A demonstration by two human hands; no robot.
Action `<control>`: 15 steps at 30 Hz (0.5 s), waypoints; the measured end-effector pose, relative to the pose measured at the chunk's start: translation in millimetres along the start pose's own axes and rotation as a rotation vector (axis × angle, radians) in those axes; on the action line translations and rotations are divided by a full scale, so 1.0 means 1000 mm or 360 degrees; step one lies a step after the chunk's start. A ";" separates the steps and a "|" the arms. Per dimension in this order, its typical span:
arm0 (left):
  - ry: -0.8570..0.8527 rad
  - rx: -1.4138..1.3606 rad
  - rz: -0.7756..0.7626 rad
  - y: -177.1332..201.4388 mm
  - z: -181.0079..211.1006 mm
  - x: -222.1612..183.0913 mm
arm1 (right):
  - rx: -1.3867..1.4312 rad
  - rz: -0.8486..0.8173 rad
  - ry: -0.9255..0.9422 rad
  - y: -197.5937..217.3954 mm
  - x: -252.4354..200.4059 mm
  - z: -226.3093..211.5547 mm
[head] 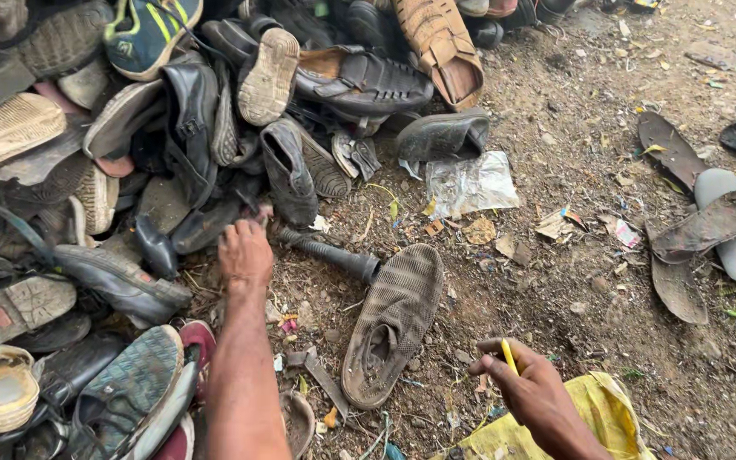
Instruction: The person uses a small knife to cut and trim parts of several old shoes while sitting on the ground next to a large pile of discarded footwear.
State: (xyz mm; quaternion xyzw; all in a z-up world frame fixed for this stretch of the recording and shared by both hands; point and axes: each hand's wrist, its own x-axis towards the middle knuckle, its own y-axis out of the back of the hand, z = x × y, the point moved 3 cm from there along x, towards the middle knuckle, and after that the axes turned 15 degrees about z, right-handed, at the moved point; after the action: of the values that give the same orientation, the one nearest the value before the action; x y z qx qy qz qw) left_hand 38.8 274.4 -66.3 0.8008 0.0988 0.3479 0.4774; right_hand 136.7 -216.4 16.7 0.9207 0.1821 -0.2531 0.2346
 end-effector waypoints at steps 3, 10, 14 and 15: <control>0.0244 -0.0208 0.0425 0.051 0.002 -0.011 | 0.0066 0.0019 -0.0031 0.004 0.001 0.001; -0.0546 -0.1619 0.1122 0.243 0.121 -0.118 | 0.0182 0.0014 0.0175 0.013 0.004 0.006; -0.1000 -0.1233 0.0676 0.242 0.190 -0.182 | 0.0302 0.0183 0.0261 0.035 -0.008 -0.007; -0.0890 -0.1249 0.0266 0.231 0.201 -0.191 | 0.0413 0.0171 0.0284 0.041 -0.009 -0.009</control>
State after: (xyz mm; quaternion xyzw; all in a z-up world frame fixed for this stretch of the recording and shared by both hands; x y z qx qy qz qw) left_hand -11.7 -80.2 -22.6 0.6283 -0.2364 0.1677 0.7219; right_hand 151.4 -247.1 42.3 0.9705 0.1186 -0.1789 0.1098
